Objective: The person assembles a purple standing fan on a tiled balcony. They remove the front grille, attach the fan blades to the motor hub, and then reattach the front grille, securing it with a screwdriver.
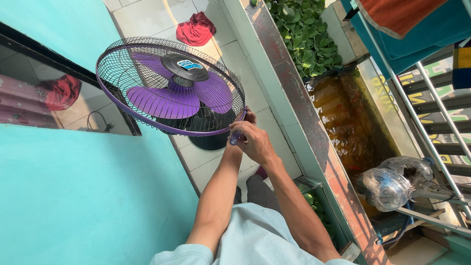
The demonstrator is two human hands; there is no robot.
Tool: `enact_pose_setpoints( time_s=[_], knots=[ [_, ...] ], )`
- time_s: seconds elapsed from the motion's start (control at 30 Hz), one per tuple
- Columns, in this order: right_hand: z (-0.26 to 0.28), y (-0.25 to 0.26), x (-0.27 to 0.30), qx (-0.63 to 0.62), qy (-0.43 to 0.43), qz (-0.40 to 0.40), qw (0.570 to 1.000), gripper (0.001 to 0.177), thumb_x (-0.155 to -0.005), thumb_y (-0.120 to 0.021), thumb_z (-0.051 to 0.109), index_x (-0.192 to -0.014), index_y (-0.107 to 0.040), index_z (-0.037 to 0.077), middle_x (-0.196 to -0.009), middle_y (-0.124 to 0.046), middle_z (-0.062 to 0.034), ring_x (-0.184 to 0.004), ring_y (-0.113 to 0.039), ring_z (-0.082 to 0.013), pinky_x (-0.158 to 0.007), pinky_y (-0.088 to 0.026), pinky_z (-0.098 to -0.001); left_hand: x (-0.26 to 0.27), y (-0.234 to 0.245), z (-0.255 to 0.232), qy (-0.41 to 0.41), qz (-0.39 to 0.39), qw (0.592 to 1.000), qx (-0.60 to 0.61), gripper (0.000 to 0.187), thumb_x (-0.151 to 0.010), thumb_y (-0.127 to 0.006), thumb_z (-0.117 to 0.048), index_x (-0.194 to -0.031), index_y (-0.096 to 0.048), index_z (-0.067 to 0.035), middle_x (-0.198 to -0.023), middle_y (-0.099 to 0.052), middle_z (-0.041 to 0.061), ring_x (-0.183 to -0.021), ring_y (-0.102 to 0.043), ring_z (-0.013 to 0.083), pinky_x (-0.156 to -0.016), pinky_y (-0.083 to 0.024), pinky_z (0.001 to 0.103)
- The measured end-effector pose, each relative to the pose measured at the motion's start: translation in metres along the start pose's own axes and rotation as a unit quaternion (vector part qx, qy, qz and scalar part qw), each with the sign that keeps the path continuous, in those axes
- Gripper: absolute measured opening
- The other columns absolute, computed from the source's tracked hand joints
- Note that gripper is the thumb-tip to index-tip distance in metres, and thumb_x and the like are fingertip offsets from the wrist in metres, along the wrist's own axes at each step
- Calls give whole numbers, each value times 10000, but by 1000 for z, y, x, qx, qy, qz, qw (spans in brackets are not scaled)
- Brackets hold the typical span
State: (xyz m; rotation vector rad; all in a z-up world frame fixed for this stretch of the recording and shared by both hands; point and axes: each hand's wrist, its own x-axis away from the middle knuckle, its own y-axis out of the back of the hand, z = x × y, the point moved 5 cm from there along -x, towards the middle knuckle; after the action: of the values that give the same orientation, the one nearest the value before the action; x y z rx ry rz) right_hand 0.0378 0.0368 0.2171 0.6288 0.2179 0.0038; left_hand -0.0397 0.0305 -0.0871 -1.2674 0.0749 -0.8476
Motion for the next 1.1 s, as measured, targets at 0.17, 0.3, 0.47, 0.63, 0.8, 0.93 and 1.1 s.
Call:
enact_pose_setpoints(
  time_s=[0.17,0.3,0.47,0.63,0.8,0.93,1.1],
  knots=[
    [13,4,6,45,81,-3,996,406,-814,-718,-43,-1204,-714,69,-1169,-692,-111,-978,-717,-288,-806,-615,-393,18,-1,0,-13,62,998,-23,486,-1102,-256,-243,-1344,-500,101,-1230,-643,242,-1035,-704,314,-1033,-549,417],
    [8,3,2,20,64,-37,997,327,-826,-784,52,-1126,-668,112,-1185,-713,-55,-1031,-724,-252,-840,-621,-366,3,1,-8,-1,88,993,-79,492,-1099,-253,-234,-1334,-506,117,-1252,-637,267,-1059,-700,325,-1039,-535,415],
    [11,3,7,58,91,-3,994,449,-804,-727,-42,-1228,-705,102,-1184,-705,-81,-1014,-714,-277,-827,-607,-386,10,-2,2,-10,18,999,35,440,-1103,-346,-252,-1259,-588,80,-1177,-691,226,-981,-715,319,-994,-557,433],
    [6,-3,8,48,60,-28,997,385,-796,-763,2,-1154,-676,112,-1220,-705,-48,-1044,-722,-258,-840,-622,-362,25,-18,8,-31,35,999,-1,424,-1097,-372,-188,-1267,-608,121,-1151,-703,226,-984,-726,290,-1019,-561,415],
    [13,1,10,45,97,-23,994,457,-756,-730,-44,-1195,-691,74,-1217,-686,-82,-1046,-705,-282,-874,-605,-401,34,-37,11,-43,8,999,-16,313,-1078,-481,-173,-1177,-637,80,-1071,-715,177,-939,-733,264,-972,-585,409],
    [4,-3,8,22,32,-40,998,351,-824,-766,12,-1149,-690,121,-1220,-692,-42,-1057,-721,-227,-863,-641,-342,43,-44,11,-49,-30,997,-43,328,-1036,-450,-140,-1179,-645,83,-1070,-725,190,-912,-728,261,-941,-602,402],
    [11,5,9,36,100,-9,994,411,-796,-720,-30,-1189,-687,86,-1238,-689,-82,-1079,-703,-280,-857,-606,-391,34,-45,12,-31,14,999,-11,323,-1091,-457,-195,-1169,-622,72,-1061,-715,188,-892,-733,289,-916,-610,413]
  ],
)
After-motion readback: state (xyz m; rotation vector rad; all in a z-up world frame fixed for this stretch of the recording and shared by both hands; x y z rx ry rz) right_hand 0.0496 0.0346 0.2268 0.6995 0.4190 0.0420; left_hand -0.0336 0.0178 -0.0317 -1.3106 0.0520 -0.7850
